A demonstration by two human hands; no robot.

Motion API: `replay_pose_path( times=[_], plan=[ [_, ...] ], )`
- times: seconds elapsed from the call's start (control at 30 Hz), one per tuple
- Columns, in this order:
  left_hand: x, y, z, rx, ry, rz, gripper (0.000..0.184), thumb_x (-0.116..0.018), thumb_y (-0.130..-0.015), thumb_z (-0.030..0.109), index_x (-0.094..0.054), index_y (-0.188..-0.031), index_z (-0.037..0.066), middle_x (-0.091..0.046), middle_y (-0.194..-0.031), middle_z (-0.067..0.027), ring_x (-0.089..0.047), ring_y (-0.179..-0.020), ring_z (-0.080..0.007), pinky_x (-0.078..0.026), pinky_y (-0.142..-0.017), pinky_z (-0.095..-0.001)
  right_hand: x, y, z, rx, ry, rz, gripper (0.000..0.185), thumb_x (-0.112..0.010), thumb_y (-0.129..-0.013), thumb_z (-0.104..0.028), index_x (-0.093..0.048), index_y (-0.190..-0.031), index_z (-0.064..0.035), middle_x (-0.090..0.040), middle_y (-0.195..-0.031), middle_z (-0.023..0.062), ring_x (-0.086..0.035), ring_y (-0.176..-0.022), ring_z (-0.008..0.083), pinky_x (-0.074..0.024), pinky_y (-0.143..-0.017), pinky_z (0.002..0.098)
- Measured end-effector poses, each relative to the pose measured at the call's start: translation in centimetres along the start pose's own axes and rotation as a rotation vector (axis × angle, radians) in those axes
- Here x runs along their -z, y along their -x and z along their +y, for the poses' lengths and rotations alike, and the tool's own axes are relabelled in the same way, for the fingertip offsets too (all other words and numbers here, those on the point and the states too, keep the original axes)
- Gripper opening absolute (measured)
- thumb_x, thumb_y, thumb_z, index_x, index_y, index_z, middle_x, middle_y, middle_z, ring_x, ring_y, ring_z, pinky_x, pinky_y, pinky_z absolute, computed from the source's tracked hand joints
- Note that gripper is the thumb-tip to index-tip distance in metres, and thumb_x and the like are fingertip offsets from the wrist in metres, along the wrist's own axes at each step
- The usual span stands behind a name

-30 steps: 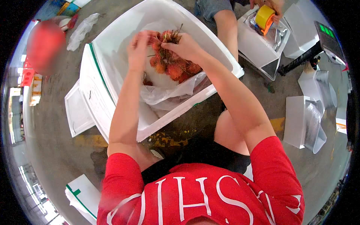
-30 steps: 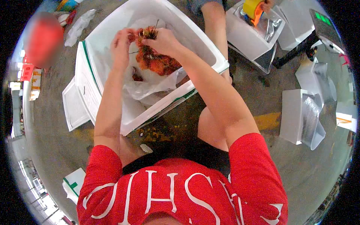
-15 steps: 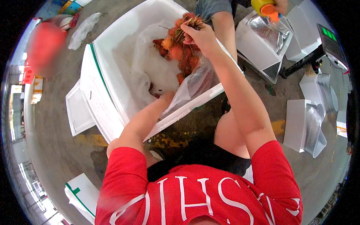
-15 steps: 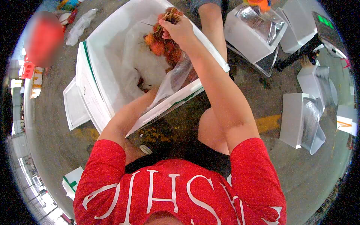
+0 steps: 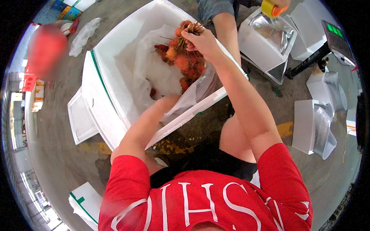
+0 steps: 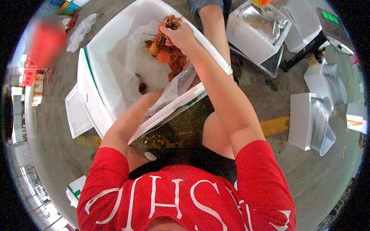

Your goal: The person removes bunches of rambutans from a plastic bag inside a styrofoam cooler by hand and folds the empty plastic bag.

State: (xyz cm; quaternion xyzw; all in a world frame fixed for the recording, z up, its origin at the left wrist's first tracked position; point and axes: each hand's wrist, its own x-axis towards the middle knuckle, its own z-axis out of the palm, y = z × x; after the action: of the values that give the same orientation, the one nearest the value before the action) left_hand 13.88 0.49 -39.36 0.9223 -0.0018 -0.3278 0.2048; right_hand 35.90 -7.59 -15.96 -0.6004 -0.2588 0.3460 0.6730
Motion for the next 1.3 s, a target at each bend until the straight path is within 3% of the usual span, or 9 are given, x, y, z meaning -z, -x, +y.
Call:
replay_pose_path(
  times=[0.2,0.27,0.33,0.53,0.8,0.9,1.13,1.2,1.3],
  plan=[
    [9.3,5.6,2.5,0.266,-0.015,0.072,0.061,-0.070,-0.072,0.038,-0.060,-0.121,0.004,-0.065,-0.111,-0.0184,-0.062,-0.100,-0.0370,-0.050,-0.086,-0.0422,-0.2,0.3,0.0,0.030,-0.041,-0.001,0.018,-0.072,-0.085,-0.020,-0.067,-0.088,-0.0024,-0.059,-0.069,0.0008,-0.055,-0.057,0.0095,-0.0534,-0.049,0.0259],
    [10.9,7.4,0.5,0.319,0.086,0.348,0.049,-0.068,-0.078,0.033,-0.061,-0.115,0.002,-0.068,-0.104,-0.0157,-0.065,-0.094,-0.0297,-0.050,-0.082,-0.0396,-0.2,0.3,-0.2,0.005,-0.020,0.003,0.019,-0.072,-0.085,-0.021,-0.067,-0.088,-0.0023,-0.058,-0.069,0.0004,-0.055,-0.056,0.0093,-0.0530,-0.049,0.0257],
    [11.9,9.6,-1.0,0.220,0.749,0.640,0.035,-0.062,-0.086,0.024,-0.059,-0.114,0.003,-0.067,-0.092,-0.0086,-0.064,-0.086,-0.0194,-0.050,-0.078,-0.0346,-0.2,0.4,-0.4,0.010,-0.030,0.001,0.020,-0.072,-0.085,-0.021,-0.067,-0.088,-0.0022,-0.058,-0.068,0.0005,-0.055,-0.056,0.0093,-0.0527,-0.049,0.0257],
    [14.4,12.3,-3.1,0.035,0.979,1.057,0.033,-0.051,-0.092,0.015,-0.049,-0.124,0.007,-0.058,-0.093,-0.0026,-0.057,-0.079,-0.0145,-0.049,-0.075,-0.0296,-0.1,-0.5,1.0,-0.002,0.007,-0.043,0.021,-0.070,-0.086,-0.023,-0.067,-0.089,-0.0020,-0.057,-0.066,0.0021,-0.055,-0.056,0.0108,-0.0518,-0.048,0.0264],
    [17.4,13.1,4.8,0.006,1.166,0.764,0.040,-0.043,-0.094,0.020,-0.043,-0.130,0.004,-0.055,-0.104,-0.0058,-0.051,-0.089,-0.0135,-0.043,-0.082,-0.0294,-2.0,0.9,2.5,-0.066,0.211,-0.234,0.032,-0.071,-0.084,-0.029,-0.067,-0.101,-0.0015,-0.062,-0.072,0.0045,-0.058,-0.055,0.0128,-0.0526,-0.049,0.0271],
    [16.8,11.5,5.4,0.022,0.721,0.882,0.043,-0.051,-0.089,0.020,-0.048,-0.129,0.004,-0.058,-0.123,-0.0126,-0.052,-0.117,-0.0215,-0.039,-0.099,-0.0320,-2.2,1.6,1.8,-0.151,0.127,-0.303,0.032,-0.069,-0.087,-0.027,-0.066,-0.102,-0.0001,-0.063,-0.077,0.0037,-0.058,-0.059,0.0116,-0.0519,-0.051,0.0257],
    [18.1,14.2,6.3,-0.006,0.496,0.908,0.032,-0.058,-0.089,0.017,-0.055,-0.118,0.003,-0.063,-0.109,-0.0098,-0.058,-0.103,-0.0203,-0.044,-0.091,-0.0322,-3.4,1.5,2.0,-0.106,-0.011,-0.292,0.026,-0.069,-0.087,-0.026,-0.068,-0.099,-0.0023,-0.063,-0.079,0.0036,-0.057,-0.061,0.0108,-0.0510,-0.051,0.0264],
    [17.7,14.8,5.4,0.050,0.768,0.936,0.025,-0.059,-0.092,0.017,-0.058,-0.112,0.002,-0.065,-0.093,-0.0033,-0.059,-0.087,-0.0126,-0.047,-0.080,-0.0274,-3.4,1.0,1.7,-0.087,0.060,-0.279,0.026,-0.069,-0.087,-0.027,-0.068,-0.098,-0.0026,-0.063,-0.078,0.0034,-0.057,-0.060,0.0106,-0.0506,-0.050,0.0264],
    [17.3,15.2,4.6,0.051,0.674,0.947,0.018,-0.060,-0.092,0.015,-0.062,-0.105,0.002,-0.066,-0.093,-0.0033,-0.059,-0.086,-0.0088,-0.048,-0.076,-0.0255,-3.4,1.1,1.4,-0.065,0.145,-0.266,0.027,-0.070,-0.086,-0.027,-0.068,-0.096,-0.0024,-0.063,-0.076,0.0031,-0.057,-0.058,0.0106,-0.0501,-0.049,0.0266]
  ],
)
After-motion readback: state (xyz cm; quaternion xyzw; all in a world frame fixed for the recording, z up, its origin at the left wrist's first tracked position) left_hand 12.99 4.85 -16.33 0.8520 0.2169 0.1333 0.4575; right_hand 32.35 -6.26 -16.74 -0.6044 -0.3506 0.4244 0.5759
